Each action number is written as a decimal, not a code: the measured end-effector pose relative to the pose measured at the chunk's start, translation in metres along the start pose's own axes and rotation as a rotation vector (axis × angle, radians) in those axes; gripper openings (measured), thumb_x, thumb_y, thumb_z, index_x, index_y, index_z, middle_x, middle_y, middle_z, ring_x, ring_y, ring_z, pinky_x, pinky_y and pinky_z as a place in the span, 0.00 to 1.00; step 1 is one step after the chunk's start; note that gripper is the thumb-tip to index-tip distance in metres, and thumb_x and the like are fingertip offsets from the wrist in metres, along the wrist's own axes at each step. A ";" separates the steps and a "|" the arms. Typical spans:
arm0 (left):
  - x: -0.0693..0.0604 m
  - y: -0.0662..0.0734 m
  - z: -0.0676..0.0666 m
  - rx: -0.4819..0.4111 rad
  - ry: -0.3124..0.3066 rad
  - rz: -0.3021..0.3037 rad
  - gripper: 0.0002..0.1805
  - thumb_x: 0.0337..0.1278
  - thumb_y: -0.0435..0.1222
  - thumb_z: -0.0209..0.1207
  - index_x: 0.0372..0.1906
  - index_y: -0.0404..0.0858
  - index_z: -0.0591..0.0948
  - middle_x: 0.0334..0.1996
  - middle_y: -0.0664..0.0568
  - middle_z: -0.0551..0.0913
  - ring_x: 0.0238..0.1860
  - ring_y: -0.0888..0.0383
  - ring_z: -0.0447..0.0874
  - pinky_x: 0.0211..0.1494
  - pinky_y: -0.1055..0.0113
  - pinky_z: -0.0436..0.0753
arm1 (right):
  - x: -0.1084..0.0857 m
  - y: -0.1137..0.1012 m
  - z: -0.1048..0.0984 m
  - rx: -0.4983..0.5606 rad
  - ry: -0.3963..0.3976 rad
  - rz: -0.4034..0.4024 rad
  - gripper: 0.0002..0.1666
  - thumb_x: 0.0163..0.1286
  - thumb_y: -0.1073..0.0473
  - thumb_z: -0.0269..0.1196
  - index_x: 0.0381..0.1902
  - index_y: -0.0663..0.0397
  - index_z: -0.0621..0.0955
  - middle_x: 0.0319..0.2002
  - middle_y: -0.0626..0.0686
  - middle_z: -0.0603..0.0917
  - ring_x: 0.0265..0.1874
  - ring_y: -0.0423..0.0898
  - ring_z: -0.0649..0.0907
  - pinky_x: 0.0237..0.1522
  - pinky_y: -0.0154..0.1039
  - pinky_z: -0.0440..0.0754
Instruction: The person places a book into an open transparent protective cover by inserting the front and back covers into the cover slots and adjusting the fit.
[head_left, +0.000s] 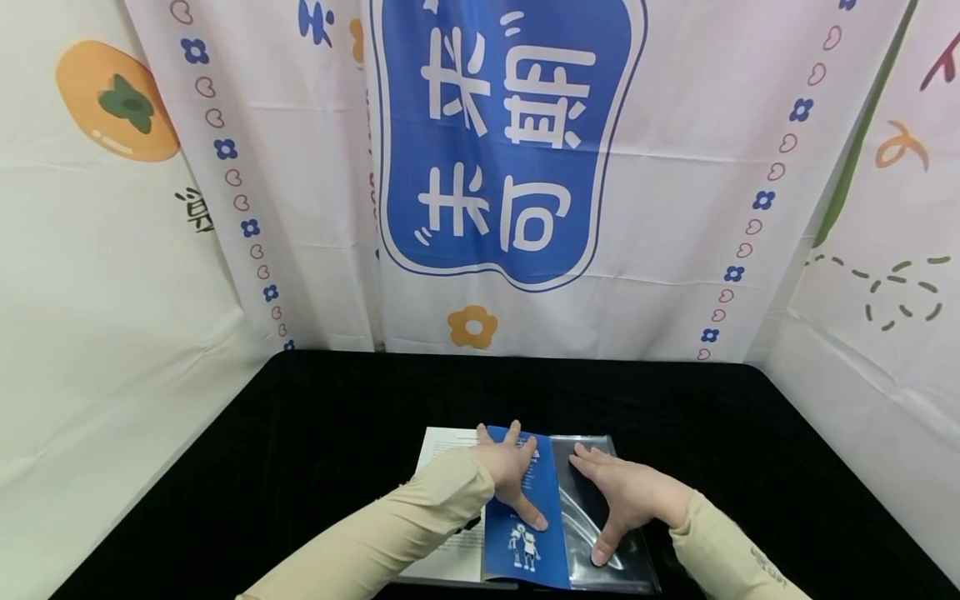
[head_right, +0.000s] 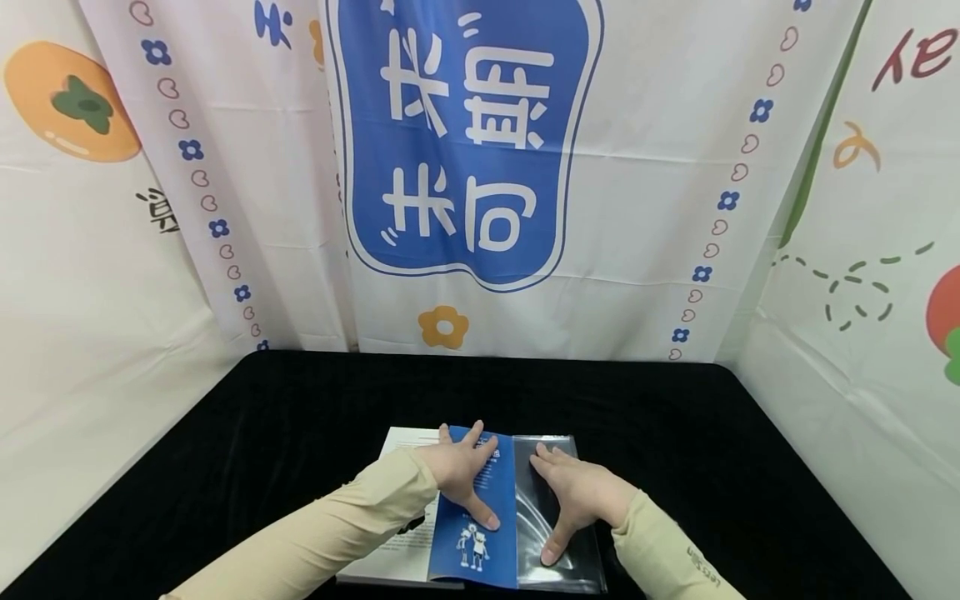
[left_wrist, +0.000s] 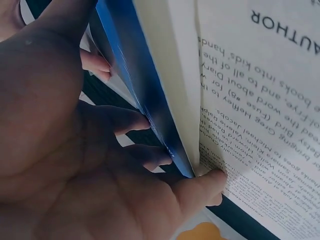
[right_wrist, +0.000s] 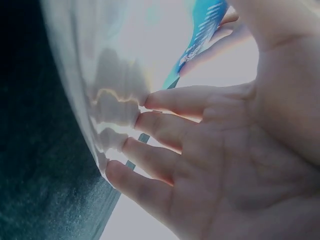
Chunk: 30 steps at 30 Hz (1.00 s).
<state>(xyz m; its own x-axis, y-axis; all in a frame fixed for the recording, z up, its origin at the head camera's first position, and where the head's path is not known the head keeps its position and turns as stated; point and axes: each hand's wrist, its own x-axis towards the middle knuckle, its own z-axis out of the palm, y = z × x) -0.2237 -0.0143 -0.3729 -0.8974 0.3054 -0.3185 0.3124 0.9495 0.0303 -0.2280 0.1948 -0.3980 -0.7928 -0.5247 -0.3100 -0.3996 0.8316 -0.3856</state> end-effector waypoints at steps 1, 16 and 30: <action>0.000 0.000 0.000 0.001 0.001 0.002 0.64 0.31 0.69 0.71 0.77 0.48 0.58 0.77 0.46 0.49 0.73 0.31 0.44 0.69 0.38 0.55 | 0.000 0.000 0.000 0.000 0.002 -0.001 0.74 0.33 0.38 0.83 0.74 0.61 0.61 0.75 0.61 0.56 0.73 0.58 0.56 0.68 0.57 0.58; -0.001 -0.009 0.004 -0.032 0.059 0.040 0.64 0.32 0.68 0.71 0.77 0.45 0.59 0.77 0.39 0.48 0.72 0.27 0.45 0.66 0.38 0.62 | -0.002 0.000 -0.002 -0.017 -0.032 -0.045 0.76 0.36 0.34 0.81 0.75 0.62 0.58 0.76 0.61 0.53 0.74 0.60 0.53 0.69 0.57 0.56; -0.007 -0.015 0.009 -0.173 0.097 0.140 0.56 0.51 0.66 0.63 0.77 0.37 0.57 0.76 0.34 0.43 0.72 0.31 0.45 0.67 0.45 0.65 | -0.002 -0.002 0.000 -0.069 -0.045 -0.007 0.76 0.35 0.33 0.80 0.76 0.60 0.58 0.76 0.59 0.53 0.74 0.58 0.53 0.69 0.56 0.58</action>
<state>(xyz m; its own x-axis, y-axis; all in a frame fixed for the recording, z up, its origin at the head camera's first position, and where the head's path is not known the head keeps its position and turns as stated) -0.2190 -0.0316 -0.3799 -0.8773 0.4329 -0.2075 0.3857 0.8929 0.2322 -0.2257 0.1944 -0.3971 -0.7690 -0.5369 -0.3469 -0.4371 0.8376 -0.3276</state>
